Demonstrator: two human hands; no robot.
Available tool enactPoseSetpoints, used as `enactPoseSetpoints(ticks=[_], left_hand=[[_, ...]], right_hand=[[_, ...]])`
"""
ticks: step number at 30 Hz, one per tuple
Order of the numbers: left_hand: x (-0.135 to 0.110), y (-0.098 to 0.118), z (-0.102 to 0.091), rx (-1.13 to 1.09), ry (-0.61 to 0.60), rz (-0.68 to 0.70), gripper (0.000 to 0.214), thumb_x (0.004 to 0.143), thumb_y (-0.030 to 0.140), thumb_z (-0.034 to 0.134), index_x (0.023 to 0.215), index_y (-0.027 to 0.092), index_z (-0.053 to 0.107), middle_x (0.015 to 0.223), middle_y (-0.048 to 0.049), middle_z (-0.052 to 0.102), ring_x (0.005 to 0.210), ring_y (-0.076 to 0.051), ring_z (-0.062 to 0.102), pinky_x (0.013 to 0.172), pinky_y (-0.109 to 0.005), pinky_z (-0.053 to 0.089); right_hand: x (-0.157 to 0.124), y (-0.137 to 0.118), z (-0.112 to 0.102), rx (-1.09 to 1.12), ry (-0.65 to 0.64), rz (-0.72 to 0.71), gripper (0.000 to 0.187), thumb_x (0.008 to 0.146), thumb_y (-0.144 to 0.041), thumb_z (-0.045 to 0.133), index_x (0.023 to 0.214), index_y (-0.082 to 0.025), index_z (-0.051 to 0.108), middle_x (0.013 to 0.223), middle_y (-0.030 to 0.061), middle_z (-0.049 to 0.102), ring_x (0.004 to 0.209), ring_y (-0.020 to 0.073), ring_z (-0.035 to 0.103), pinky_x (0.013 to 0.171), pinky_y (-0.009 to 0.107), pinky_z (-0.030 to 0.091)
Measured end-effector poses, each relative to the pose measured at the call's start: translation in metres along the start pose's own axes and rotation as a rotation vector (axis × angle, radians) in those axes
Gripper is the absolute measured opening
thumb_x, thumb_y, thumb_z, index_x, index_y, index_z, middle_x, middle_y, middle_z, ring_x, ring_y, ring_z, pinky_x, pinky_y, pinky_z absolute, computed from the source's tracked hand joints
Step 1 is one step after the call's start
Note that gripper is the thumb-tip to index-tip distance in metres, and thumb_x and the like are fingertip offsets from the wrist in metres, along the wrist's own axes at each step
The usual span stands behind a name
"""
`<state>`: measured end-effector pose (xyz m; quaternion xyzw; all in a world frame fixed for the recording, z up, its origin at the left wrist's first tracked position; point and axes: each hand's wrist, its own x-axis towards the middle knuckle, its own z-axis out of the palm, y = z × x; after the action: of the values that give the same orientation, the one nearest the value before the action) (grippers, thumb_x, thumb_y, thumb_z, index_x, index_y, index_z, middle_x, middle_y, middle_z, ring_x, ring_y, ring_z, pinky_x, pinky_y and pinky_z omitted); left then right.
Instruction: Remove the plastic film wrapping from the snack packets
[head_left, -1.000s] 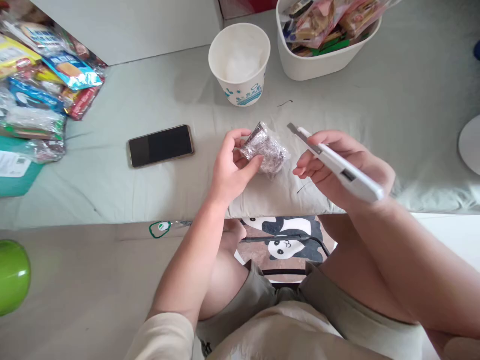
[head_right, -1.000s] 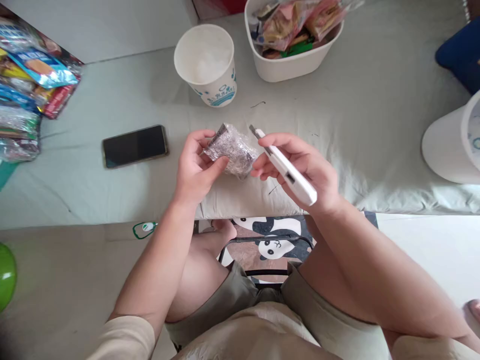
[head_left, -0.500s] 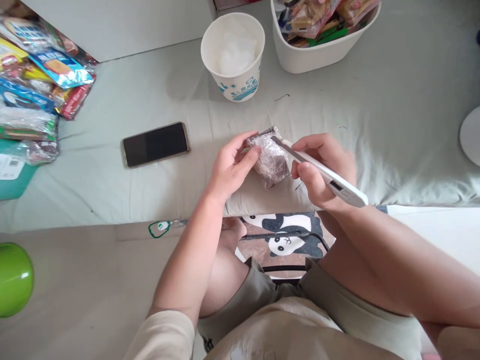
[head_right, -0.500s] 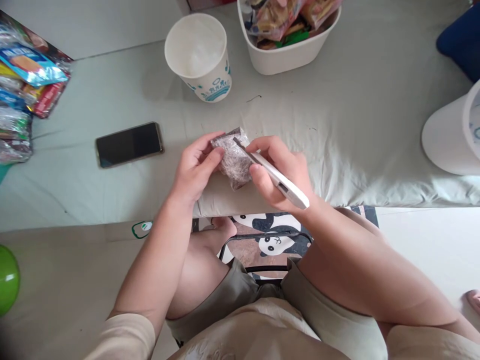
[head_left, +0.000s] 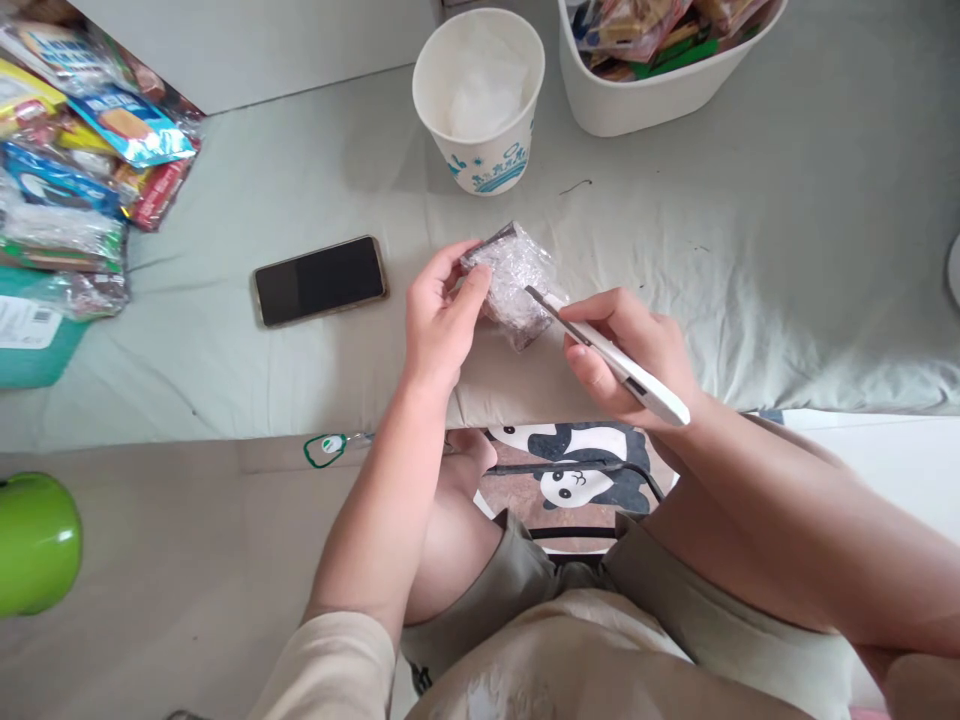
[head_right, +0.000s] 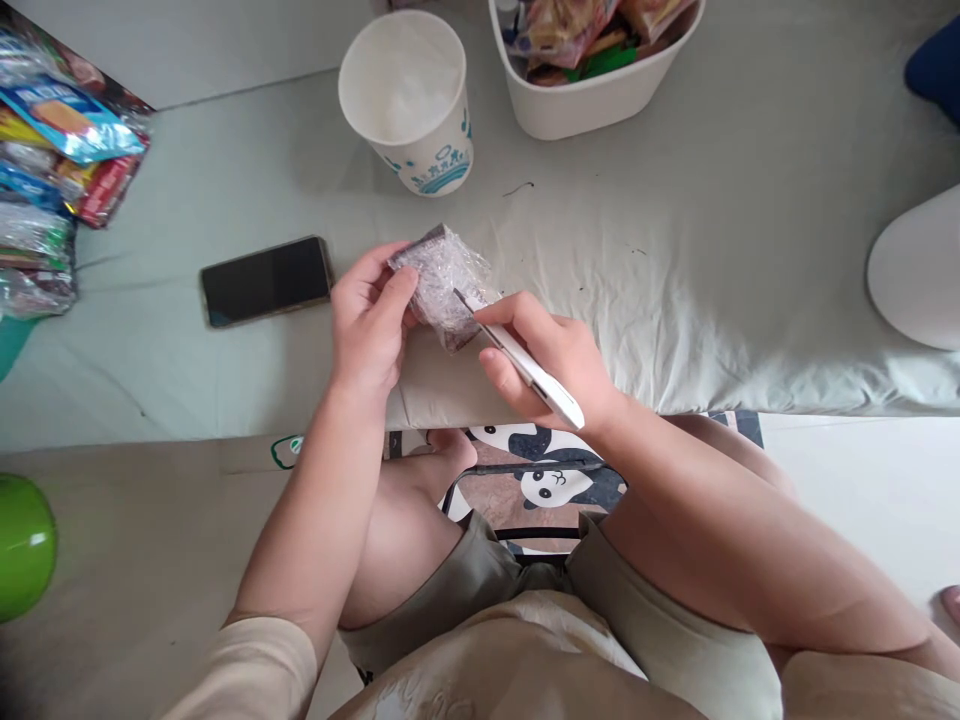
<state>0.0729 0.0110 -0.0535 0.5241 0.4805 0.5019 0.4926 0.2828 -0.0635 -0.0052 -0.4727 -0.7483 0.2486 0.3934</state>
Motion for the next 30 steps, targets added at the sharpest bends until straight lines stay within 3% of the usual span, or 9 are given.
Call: enactPoseSetpoints(ticks=[6, 12, 14, 19, 21, 24, 27, 30], left_hand=[[0.007, 0.001, -0.012, -0.040, 0.151, -0.023, 0.054, 0.075, 0.066, 0.083, 0.111, 0.027, 0.072, 0.097, -0.0041, 0.071, 0.080, -0.017, 0.071, 0.062, -0.026, 0.059], [0.009, 0.014, -0.019, -0.099, 0.314, 0.030, 0.040, 0.081, 0.059, 0.080, 0.100, 0.026, 0.069, 0.083, 0.0002, 0.062, 0.073, -0.013, 0.064, 0.063, -0.024, 0.056], [0.007, 0.016, -0.020, -0.089, 0.256, 0.027, 0.040, 0.082, 0.058, 0.080, 0.105, 0.028, 0.069, 0.074, 0.0021, 0.055, 0.067, -0.013, 0.061, 0.060, -0.023, 0.054], [-0.005, 0.012, -0.009, 0.136, -0.109, 0.049, 0.051, 0.086, 0.072, 0.070, 0.115, 0.030, 0.065, 0.069, 0.0020, 0.052, 0.062, -0.015, 0.063, 0.058, -0.028, 0.055], [-0.011, 0.012, 0.000, 0.213, -0.197, 0.099, 0.050, 0.090, 0.074, 0.063, 0.115, 0.031, 0.064, 0.077, -0.0003, 0.058, 0.065, -0.015, 0.064, 0.058, -0.028, 0.055], [-0.017, 0.015, 0.013, 0.295, -0.236, 0.168, 0.042, 0.096, 0.068, 0.057, 0.112, 0.030, 0.063, 0.100, -0.0042, 0.065, 0.075, -0.015, 0.066, 0.062, -0.028, 0.056], [-0.020, 0.017, 0.017, 0.399, -0.232, 0.244, 0.028, 0.100, 0.053, 0.059, 0.105, 0.026, 0.064, 0.116, -0.0065, 0.065, 0.083, -0.015, 0.067, 0.073, -0.030, 0.060], [-0.019, 0.017, 0.010, 0.525, -0.223, 0.306, 0.016, 0.097, 0.039, 0.062, 0.097, 0.023, 0.066, 0.126, -0.0099, 0.062, 0.106, -0.022, 0.068, 0.088, -0.037, 0.062]], right_hand=[[-0.004, -0.003, 0.006, -0.029, -0.039, -0.085, 0.021, 0.101, -0.038, 0.053, 0.113, -0.022, 0.057, 0.073, -0.0020, 0.068, 0.055, 0.0125, 0.060, 0.052, 0.024, 0.042], [-0.006, 0.004, -0.005, -0.139, -0.018, -0.102, 0.022, 0.102, -0.037, 0.052, 0.115, -0.022, 0.061, 0.073, -0.0018, 0.066, 0.056, 0.0121, 0.057, 0.054, 0.025, 0.040], [-0.003, 0.014, -0.013, -0.294, 0.029, -0.073, 0.022, 0.100, -0.032, 0.053, 0.117, -0.023, 0.064, 0.081, 0.0019, 0.068, 0.064, 0.0152, 0.060, 0.057, 0.028, 0.039], [0.003, 0.062, -0.035, -0.591, 0.021, -0.006, 0.030, 0.091, -0.024, 0.057, 0.116, -0.026, 0.073, 0.102, 0.0119, 0.070, 0.087, 0.0271, 0.062, 0.060, 0.033, 0.036], [0.002, 0.084, -0.041, -0.584, 0.035, 0.037, 0.031, 0.092, -0.022, 0.056, 0.115, -0.029, 0.075, 0.103, 0.0117, 0.071, 0.085, 0.0264, 0.060, 0.062, 0.035, 0.036], [-0.001, 0.105, -0.049, -0.542, 0.035, 0.126, 0.033, 0.093, -0.021, 0.055, 0.116, -0.031, 0.077, 0.106, 0.0123, 0.071, 0.085, 0.0259, 0.058, 0.071, 0.040, 0.040], [-0.001, 0.098, -0.053, -0.568, 0.101, 0.156, 0.033, 0.093, -0.023, 0.056, 0.115, -0.027, 0.079, 0.110, 0.0161, 0.069, 0.090, 0.0288, 0.061, 0.079, 0.046, 0.043], [0.000, 0.064, -0.044, -0.555, 0.144, 0.019, 0.032, 0.099, -0.029, 0.052, 0.117, -0.021, 0.076, 0.113, 0.0186, 0.071, 0.099, 0.0316, 0.066, 0.083, 0.048, 0.047]])
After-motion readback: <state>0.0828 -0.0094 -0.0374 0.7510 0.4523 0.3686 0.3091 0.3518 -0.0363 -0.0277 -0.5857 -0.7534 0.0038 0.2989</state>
